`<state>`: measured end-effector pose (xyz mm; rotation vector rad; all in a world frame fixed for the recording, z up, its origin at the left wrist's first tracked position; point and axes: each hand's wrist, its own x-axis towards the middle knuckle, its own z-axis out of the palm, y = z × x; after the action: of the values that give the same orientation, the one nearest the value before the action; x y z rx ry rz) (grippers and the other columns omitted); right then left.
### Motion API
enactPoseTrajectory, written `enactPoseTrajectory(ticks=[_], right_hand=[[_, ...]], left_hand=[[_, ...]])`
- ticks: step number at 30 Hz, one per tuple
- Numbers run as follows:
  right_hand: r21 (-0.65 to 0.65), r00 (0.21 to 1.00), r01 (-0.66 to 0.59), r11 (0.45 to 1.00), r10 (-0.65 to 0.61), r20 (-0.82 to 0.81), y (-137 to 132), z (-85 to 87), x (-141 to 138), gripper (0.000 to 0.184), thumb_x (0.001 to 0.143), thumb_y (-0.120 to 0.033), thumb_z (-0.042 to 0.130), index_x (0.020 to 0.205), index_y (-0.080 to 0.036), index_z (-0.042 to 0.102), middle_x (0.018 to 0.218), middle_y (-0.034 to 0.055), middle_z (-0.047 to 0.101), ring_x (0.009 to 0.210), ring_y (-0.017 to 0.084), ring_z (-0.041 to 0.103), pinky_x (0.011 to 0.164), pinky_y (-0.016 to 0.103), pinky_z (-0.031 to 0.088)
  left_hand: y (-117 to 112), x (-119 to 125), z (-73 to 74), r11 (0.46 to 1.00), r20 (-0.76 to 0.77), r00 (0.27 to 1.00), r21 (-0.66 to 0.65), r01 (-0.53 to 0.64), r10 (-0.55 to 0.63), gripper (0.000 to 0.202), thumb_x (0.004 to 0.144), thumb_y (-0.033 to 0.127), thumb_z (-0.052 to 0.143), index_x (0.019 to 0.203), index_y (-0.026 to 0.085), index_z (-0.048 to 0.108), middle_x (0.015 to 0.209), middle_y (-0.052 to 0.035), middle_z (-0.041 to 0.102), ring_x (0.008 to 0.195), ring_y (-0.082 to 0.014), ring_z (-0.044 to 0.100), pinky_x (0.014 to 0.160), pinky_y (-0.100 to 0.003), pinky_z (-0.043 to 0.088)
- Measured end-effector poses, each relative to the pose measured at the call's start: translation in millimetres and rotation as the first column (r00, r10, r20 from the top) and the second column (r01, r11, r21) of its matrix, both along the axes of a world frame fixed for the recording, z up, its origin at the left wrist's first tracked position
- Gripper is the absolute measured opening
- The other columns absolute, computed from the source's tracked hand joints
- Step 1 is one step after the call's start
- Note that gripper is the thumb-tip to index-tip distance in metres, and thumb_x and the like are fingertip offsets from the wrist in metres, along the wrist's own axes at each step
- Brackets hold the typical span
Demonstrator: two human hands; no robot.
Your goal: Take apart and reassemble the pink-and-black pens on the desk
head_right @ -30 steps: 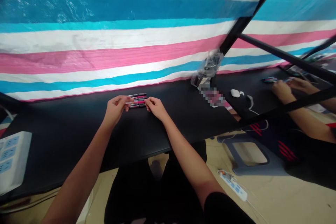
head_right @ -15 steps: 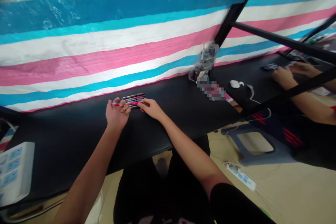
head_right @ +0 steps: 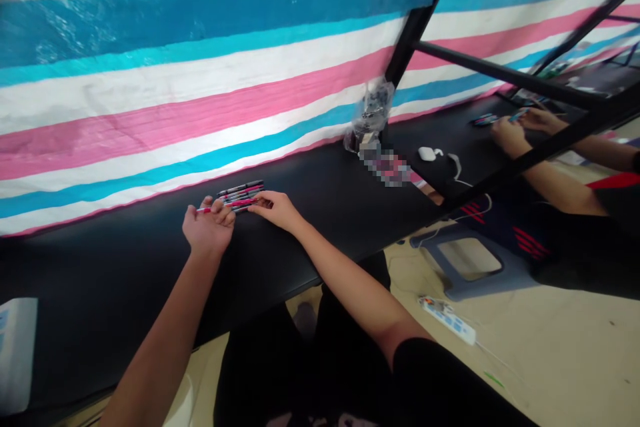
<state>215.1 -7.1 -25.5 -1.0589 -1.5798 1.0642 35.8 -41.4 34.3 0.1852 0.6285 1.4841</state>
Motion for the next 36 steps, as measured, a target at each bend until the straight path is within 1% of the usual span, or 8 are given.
enactPoseTrajectory(ticks=[3,6,10,14,21,27,32,36], right_hand=[[0.001,1.000,0.019,1.000,-0.019,0.004,1.1,-3.0,-0.1,0.036,0.078,-0.051,0.078,0.093,-0.019,0.074,0.076,0.0016,0.067,0.070,0.017,0.058,0.071,0.030,0.048],[0.021,0.999,0.009,1.000,-0.010,0.039,-0.6,-1.8,0.6,0.034,0.085,-0.051,0.072,0.093,-0.019,0.076,0.080,0.0036,0.070,0.073,0.017,0.060,0.072,0.031,0.049],[0.052,0.997,-0.048,0.998,0.045,0.057,-5.7,2.8,1.2,0.032,0.087,-0.049,0.069,0.090,-0.018,0.078,0.080,0.0040,0.071,0.073,0.017,0.060,0.072,0.031,0.049],[0.009,0.997,-0.069,0.998,0.069,0.021,-8.7,3.8,-0.7,0.032,0.085,-0.049,0.071,0.092,-0.019,0.077,0.080,0.0044,0.072,0.074,0.018,0.062,0.071,0.032,0.050],[-0.054,0.992,-0.122,0.991,0.120,-0.039,-7.9,-1.2,-3.9,0.036,0.089,-0.051,0.066,0.099,-0.017,0.076,0.074,0.0036,0.069,0.068,0.018,0.063,0.069,0.032,0.052],[-0.066,0.996,-0.075,0.995,0.072,-0.048,-8.0,2.6,-3.3,0.038,0.085,-0.054,0.070,0.094,-0.017,0.075,0.073,0.0043,0.069,0.066,0.018,0.063,0.068,0.033,0.053],[-0.074,0.996,-0.071,0.995,0.067,-0.061,-6.5,2.2,-3.0,0.041,0.083,-0.055,0.072,0.096,-0.017,0.075,0.073,0.0046,0.070,0.065,0.018,0.063,0.068,0.033,0.053],[-0.080,0.997,-0.055,0.995,0.050,-0.065,-5.5,1.9,-3.1,0.044,0.081,-0.058,0.073,0.094,-0.016,0.074,0.071,0.0040,0.069,0.064,0.017,0.063,0.067,0.032,0.053]], left_hand=[[-1.3,0.8,0.8,1.000,0.013,1.000,0.002,0.012,-0.012,0.047,0.107,0.041,0.016,0.086,0.021,0.052,0.069,0.0001,0.048,0.045,-0.0105,0.037,0.045,-0.025,0.031],[-0.2,1.7,-1.7,1.000,-0.024,1.000,0.030,-0.001,0.001,0.042,0.108,0.044,0.025,0.087,0.021,0.053,0.072,-0.0004,0.052,0.046,-0.0095,0.037,0.046,-0.023,0.032],[2.9,2.0,-6.6,0.997,-0.109,0.994,0.080,-0.008,0.017,0.054,0.108,0.057,0.025,0.078,0.020,0.050,0.065,0.0006,0.049,0.041,-0.0082,0.030,0.041,-0.023,0.027],[2.0,1.9,-5.4,0.995,-0.180,0.984,0.102,0.025,-0.007,0.062,0.105,0.067,0.020,0.071,0.020,0.041,0.070,-0.0022,0.054,0.041,-0.0080,0.029,0.041,-0.024,0.026],[-0.9,3.5,-0.3,1.000,-0.069,0.998,0.022,0.008,-0.006,0.048,0.108,0.046,0.016,0.072,0.021,0.036,0.065,0.0012,0.042,0.042,-0.0087,0.025,0.043,-0.024,0.026],[-0.6,4.0,-5.9,0.996,-0.051,0.999,0.084,0.019,-0.015,0.050,0.106,0.051,0.016,0.072,0.022,0.039,0.065,-0.0006,0.044,0.043,-0.0106,0.027,0.043,-0.026,0.028],[-0.3,4.4,-4.3,0.999,0.056,0.998,0.032,0.006,-0.008,0.046,0.107,0.041,0.017,0.071,0.021,0.038,0.065,-0.0001,0.044,0.042,-0.0094,0.030,0.044,-0.025,0.028],[-1.4,5.1,-3.4,1.000,0.088,0.996,0.029,0.010,-0.013,0.052,0.107,0.053,0.015,0.073,0.021,0.039,0.066,-0.0001,0.046,0.043,-0.0102,0.031,0.043,-0.026,0.027]])
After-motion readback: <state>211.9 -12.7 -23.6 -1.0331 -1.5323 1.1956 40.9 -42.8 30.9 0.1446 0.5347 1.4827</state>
